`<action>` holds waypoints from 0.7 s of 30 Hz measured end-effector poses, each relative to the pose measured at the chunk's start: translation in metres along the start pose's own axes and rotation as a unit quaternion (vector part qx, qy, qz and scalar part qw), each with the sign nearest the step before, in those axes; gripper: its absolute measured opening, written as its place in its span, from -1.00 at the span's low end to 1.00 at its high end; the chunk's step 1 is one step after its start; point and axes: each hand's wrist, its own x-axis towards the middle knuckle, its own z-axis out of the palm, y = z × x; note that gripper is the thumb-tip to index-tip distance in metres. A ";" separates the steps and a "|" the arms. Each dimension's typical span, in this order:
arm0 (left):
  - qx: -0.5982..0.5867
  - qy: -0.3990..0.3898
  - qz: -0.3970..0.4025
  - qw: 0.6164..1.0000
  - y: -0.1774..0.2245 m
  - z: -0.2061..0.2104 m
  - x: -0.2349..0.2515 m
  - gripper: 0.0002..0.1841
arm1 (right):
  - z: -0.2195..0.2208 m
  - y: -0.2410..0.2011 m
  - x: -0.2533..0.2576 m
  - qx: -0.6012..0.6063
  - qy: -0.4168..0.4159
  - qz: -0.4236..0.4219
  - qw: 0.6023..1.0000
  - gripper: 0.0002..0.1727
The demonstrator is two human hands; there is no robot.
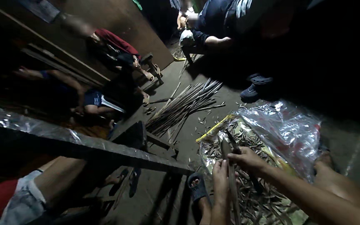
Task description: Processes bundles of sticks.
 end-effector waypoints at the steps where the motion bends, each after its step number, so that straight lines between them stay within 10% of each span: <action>1: 0.007 0.011 0.005 1.000 -0.001 0.000 0.002 -0.74 | 0.002 0.000 0.002 0.003 -0.004 0.003 1.000 -0.89; 12: -0.005 0.047 0.027 0.999 -0.005 -0.005 0.011 -0.83 | 0.016 0.001 0.012 0.011 -0.019 0.015 1.000 -0.88; 21: -0.018 0.073 0.018 0.997 0.002 -0.024 0.006 -0.82 | 0.021 0.011 0.000 -0.020 -0.099 -0.038 0.994 -0.49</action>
